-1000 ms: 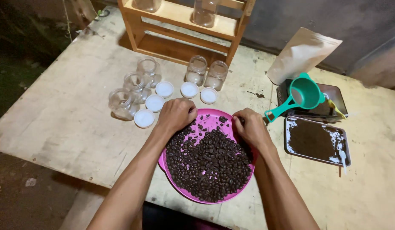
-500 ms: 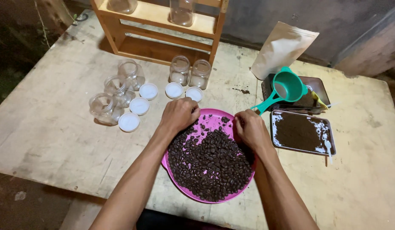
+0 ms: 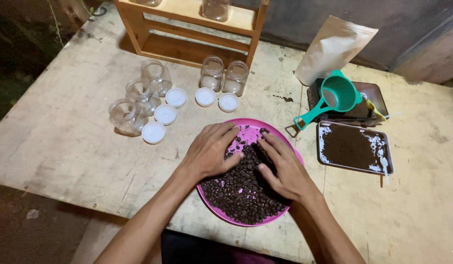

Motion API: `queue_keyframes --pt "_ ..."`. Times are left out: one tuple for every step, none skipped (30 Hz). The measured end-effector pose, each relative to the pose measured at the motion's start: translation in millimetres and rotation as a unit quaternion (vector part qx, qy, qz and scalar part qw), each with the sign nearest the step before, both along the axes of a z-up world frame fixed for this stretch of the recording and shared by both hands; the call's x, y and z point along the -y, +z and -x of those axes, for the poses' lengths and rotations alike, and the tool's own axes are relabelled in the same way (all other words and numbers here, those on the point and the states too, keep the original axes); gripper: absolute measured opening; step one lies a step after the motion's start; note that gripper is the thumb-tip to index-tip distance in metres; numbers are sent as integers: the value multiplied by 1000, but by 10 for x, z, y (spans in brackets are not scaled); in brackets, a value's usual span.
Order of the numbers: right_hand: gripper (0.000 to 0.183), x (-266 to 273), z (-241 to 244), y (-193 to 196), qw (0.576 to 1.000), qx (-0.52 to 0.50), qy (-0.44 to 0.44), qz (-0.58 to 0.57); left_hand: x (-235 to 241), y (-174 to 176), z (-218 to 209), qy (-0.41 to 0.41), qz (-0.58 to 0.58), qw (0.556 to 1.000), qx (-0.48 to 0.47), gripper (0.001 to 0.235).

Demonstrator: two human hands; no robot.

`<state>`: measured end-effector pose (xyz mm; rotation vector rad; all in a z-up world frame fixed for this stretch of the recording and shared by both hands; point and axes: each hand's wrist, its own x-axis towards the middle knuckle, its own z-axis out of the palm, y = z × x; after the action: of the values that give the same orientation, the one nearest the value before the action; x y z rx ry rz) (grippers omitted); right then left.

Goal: Sorting roasted coffee beans to remove defective ones.

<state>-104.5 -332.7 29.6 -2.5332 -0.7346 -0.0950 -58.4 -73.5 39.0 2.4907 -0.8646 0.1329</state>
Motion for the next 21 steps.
queue_keyframes --pt "60 -10 49 9 1000 -1 -1 0 16 34 102 -1 0 1000 -1 62" --pt "66 -26 83 23 999 -21 7 31 23 75 197 -19 -34 999 -38 77" --pt "73 -46 118 36 997 -40 14 61 27 116 294 -38 -68 994 -74 94" --pt "73 -74 135 27 997 -41 16 61 37 145 360 -36 -68 994 -75 94" --pt "72 -102 152 16 995 -44 13 89 47 173 426 -52 -91 991 -85 96" --pt "71 -124 168 10 992 -47 9 117 63 205 488 -67 -114 987 -95 98" --pt "71 -136 159 -30 992 -47 10 117 67 172 493 -66 -114 987 -96 98" --pt "71 -148 146 -70 991 -48 10 127 71 140 494 -67 -135 985 -86 99" --pt "70 -159 132 -109 989 -48 10 137 76 108 493 -69 -156 982 -77 100" --pt "70 -159 106 -149 989 -48 11 137 81 27 459 -67 -156 982 -78 100" --pt "70 -156 79 -191 989 -40 11 144 89 -57 423 -63 -159 983 -61 99" --pt "71 -143 73 -238 988 -34 10 151 106 -148 402 -60 -162 984 -46 99" --pt "71 -167 61 -234 988 -36 11 151 108 -154 387 -60 -161 984 -48 99" --pt "70 -187 39 -224 988 -38 9 147 114 -158 360 -57 -155 985 -42 98" --pt "69 -208 15 -214 989 -41 7 143 118 -162 331 -54 -149 987 -37 96" --pt "69 -216 -5 -207 989 -43 8 144 130 -162 303 -54 -148 987 -38 96" --pt "68 -225 -25 -202 989 -43 7 143 140 -162 275 -50 -143 988 -32 93" --pt "68 -235 -40 -198 989 -44 6 142 149 -165 250 -46 -138 989 -27 90" --pt "68 -230 -51 -218 989 -46 6 143 158 -193 224 -46 -137 989 -29 90" --pt "67 -229 -70 -234 989 -45 3 140 163 -216 190 -50 -137 989 -30 88" --pt "67 -230 -87 -246 990 -44 -1 137 167 -235 157 -53 -137 989 -31 86"
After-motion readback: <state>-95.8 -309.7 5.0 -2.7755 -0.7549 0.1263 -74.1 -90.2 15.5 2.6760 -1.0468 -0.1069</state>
